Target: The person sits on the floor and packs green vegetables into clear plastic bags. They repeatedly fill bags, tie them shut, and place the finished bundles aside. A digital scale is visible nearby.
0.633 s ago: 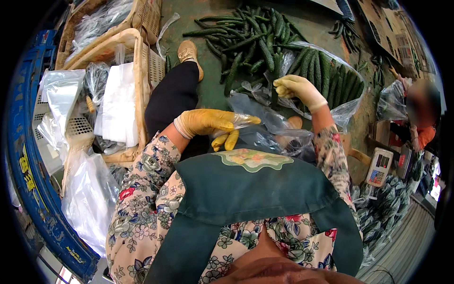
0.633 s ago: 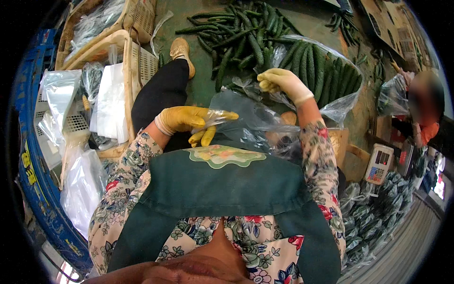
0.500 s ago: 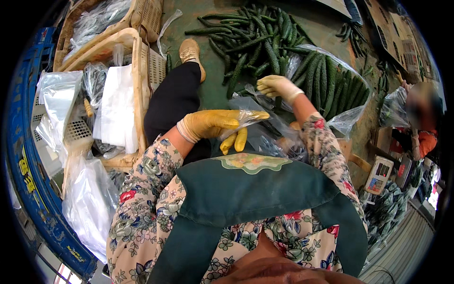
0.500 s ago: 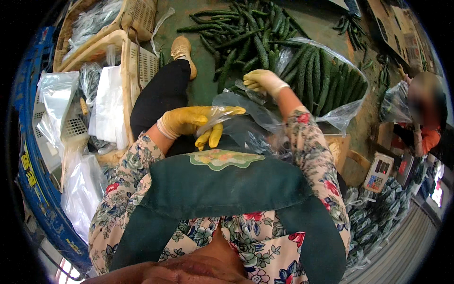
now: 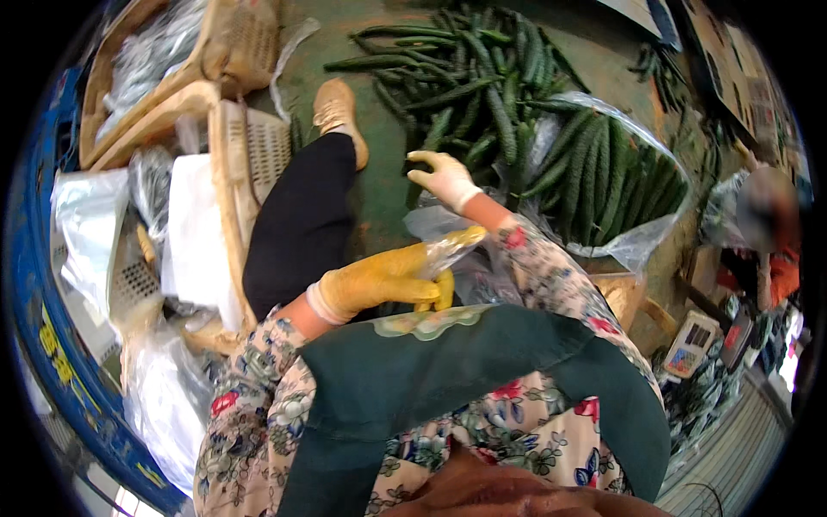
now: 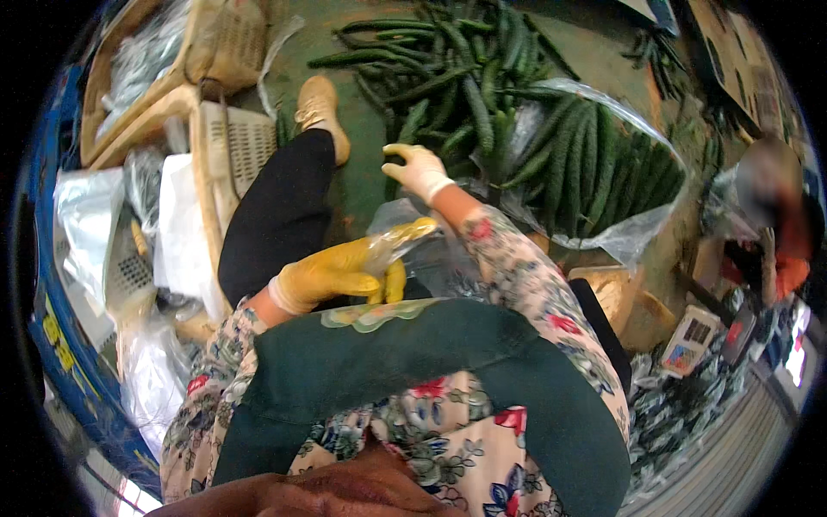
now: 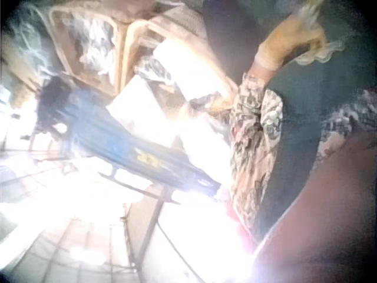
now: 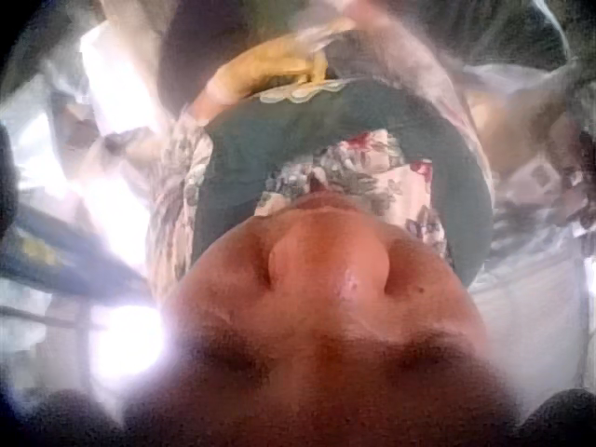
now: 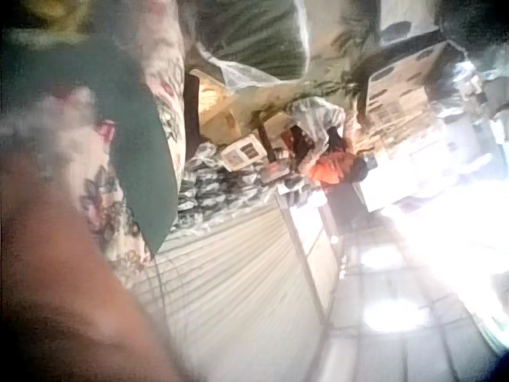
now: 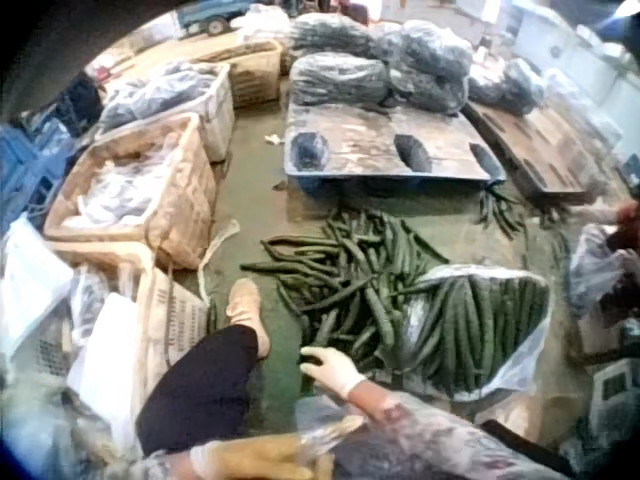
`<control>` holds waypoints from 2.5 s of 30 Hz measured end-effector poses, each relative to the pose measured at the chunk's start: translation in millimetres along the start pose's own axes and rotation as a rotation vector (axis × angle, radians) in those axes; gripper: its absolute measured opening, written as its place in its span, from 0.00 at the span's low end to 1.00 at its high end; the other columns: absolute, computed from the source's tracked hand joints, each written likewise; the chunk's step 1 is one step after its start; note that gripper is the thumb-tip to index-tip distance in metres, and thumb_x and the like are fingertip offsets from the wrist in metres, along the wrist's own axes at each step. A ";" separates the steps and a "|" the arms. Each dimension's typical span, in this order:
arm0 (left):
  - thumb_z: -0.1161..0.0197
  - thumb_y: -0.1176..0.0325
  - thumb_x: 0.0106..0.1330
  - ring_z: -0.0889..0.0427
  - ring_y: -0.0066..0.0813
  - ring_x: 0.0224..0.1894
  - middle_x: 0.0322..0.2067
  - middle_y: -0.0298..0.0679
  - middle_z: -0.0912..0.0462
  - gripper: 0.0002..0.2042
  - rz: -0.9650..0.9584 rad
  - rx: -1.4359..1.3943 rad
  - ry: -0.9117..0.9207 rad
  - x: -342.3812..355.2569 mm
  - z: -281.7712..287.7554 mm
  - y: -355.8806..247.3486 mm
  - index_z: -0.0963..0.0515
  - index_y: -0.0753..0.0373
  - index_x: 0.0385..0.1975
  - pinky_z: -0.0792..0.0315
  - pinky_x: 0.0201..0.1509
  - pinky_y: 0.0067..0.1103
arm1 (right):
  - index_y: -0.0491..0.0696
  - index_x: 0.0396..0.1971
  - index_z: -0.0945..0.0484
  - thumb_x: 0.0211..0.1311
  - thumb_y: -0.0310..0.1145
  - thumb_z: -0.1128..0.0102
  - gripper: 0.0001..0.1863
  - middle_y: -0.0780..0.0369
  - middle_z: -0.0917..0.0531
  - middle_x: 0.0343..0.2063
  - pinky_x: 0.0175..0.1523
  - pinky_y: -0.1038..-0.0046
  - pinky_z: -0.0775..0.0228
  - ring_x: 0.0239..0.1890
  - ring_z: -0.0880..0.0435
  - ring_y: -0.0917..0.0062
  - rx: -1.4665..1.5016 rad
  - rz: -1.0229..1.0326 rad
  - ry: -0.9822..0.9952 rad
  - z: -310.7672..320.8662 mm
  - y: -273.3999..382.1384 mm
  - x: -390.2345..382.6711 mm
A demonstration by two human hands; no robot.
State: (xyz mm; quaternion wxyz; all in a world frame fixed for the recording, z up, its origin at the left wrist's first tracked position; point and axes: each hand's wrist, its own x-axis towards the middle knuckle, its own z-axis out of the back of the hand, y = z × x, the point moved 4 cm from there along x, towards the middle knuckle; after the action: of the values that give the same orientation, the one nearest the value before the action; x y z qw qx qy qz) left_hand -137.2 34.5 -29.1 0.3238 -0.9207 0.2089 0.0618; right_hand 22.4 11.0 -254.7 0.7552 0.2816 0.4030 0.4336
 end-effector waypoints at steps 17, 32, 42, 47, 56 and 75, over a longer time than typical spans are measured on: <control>0.55 0.41 0.71 0.19 0.30 0.20 0.31 0.49 0.19 0.34 -0.315 -0.153 -0.123 -4.2 20.1 -4.3 0.24 0.76 0.38 0.20 0.25 0.21 | 0.40 0.44 0.20 0.51 0.23 0.34 0.18 0.58 0.17 0.45 0.59 0.68 0.31 0.50 0.20 0.73 0.849 -0.067 0.114 90.4 87.4 -185.8; 0.39 0.58 0.67 0.32 0.11 0.16 0.23 0.31 0.22 0.35 0.325 0.126 0.217 -10.3 -20.9 1.5 0.42 0.66 0.70 0.38 0.17 0.09 | 0.36 0.46 0.22 0.63 0.32 0.39 0.16 0.58 0.16 0.33 0.36 0.80 0.26 0.29 0.18 0.79 0.922 -0.191 -0.065 209.4 -26.5 -125.9; 0.39 0.58 0.68 0.31 0.13 0.19 0.20 0.29 0.25 0.32 0.204 0.120 0.189 -2.6 -13.7 4.3 0.39 0.61 0.70 0.36 0.24 0.12 | 0.39 0.47 0.21 0.43 0.50 0.26 0.35 0.47 0.16 0.44 0.55 0.65 0.28 0.48 0.17 0.57 -0.256 -0.546 -0.175 137.9 -105.0 -51.2; 0.37 0.51 0.64 0.26 0.23 0.26 0.33 0.41 0.21 0.45 -0.216 0.003 0.068 13.6 -11.3 0.2 0.54 0.64 0.74 0.28 0.40 0.19 | 0.41 0.46 0.20 0.50 0.44 0.26 0.27 0.59 0.16 0.42 0.53 0.71 0.30 0.44 0.20 0.74 0.297 -0.329 -0.568 209.2 -101.0 -89.8; 0.41 0.48 0.66 0.39 0.13 0.15 0.29 0.42 0.23 0.40 -0.236 -0.150 -0.056 6.3 -6.5 -2.0 0.49 0.60 0.72 0.43 0.16 0.10 | 0.51 0.39 0.23 0.57 0.47 0.33 0.18 0.58 0.21 0.41 0.52 0.58 0.25 0.43 0.21 0.67 1.211 0.614 -0.230 253.7 155.2 -193.2; 0.40 0.47 0.64 0.37 0.15 0.12 0.28 0.50 0.21 0.43 -0.329 -0.356 -0.139 6.6 2.7 -6.7 0.52 0.60 0.73 0.41 0.13 0.13 | 0.46 0.56 0.25 0.48 0.54 0.30 0.38 0.52 0.16 0.47 0.59 0.62 0.29 0.51 0.17 0.61 -0.467 -0.313 -0.294 172.3 -46.0 -4.0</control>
State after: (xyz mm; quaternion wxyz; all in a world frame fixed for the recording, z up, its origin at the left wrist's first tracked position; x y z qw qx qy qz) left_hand -128.3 38.7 -29.1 0.1757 -0.9784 0.0193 0.1074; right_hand 187.8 -26.9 -200.0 0.9071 0.0951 0.2175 0.3476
